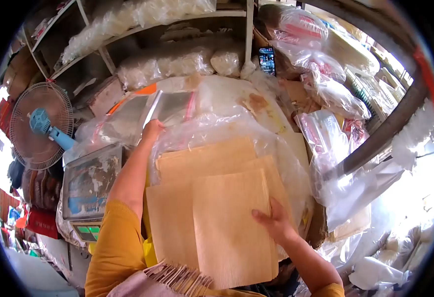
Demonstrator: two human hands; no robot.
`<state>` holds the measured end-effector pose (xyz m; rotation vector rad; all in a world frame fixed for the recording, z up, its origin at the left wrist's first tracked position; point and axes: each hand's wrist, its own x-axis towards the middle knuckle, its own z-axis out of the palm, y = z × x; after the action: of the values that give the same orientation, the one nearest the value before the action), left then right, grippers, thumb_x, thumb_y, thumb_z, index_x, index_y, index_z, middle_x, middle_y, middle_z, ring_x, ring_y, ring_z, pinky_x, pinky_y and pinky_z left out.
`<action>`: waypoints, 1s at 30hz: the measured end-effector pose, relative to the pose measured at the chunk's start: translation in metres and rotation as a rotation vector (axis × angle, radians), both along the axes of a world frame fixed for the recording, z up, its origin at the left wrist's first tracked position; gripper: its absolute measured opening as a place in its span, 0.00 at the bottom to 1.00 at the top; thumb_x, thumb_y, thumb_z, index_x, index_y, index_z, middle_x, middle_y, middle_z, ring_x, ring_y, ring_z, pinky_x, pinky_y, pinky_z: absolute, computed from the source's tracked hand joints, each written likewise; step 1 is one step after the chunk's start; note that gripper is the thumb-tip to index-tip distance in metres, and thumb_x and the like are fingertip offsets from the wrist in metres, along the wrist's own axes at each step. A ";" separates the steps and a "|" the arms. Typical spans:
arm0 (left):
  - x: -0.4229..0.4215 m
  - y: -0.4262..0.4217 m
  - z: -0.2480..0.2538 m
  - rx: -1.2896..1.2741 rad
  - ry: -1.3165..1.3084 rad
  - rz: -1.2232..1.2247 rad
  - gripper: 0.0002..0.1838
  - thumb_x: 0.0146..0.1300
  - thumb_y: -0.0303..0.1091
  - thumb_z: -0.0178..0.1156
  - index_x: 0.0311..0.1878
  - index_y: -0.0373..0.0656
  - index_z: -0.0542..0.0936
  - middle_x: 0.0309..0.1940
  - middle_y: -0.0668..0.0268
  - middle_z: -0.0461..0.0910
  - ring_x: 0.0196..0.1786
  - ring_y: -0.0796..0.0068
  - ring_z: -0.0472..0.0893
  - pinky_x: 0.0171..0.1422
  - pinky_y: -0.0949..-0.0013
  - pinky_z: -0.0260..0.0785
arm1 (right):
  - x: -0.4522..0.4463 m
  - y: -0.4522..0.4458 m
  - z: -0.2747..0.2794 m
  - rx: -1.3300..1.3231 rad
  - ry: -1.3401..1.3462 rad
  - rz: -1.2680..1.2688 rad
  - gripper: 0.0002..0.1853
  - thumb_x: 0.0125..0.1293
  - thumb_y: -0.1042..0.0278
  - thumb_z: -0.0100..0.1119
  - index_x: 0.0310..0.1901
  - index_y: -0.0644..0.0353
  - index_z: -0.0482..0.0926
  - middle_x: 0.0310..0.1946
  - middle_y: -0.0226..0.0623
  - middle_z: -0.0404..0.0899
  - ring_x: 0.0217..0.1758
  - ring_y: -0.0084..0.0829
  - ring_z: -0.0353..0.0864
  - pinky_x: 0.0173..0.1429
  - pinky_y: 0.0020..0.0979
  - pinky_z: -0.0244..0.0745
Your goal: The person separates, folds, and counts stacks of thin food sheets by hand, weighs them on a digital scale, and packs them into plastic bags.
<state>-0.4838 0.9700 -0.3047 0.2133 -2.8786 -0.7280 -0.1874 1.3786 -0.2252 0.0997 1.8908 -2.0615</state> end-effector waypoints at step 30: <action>-0.009 0.039 -0.016 -0.297 0.054 0.091 0.17 0.47 0.41 0.62 0.33 0.35 0.82 0.34 0.49 0.81 0.40 0.53 0.81 0.46 0.62 0.73 | 0.000 0.000 -0.002 0.030 -0.028 -0.003 0.25 0.61 0.66 0.61 0.55 0.68 0.66 0.45 0.34 0.74 0.48 0.24 0.71 0.53 0.27 0.67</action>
<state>-0.4926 1.0094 -0.3212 0.2779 -2.8564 -0.2805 -0.1876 1.3787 -0.2273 0.1376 1.9068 -2.0231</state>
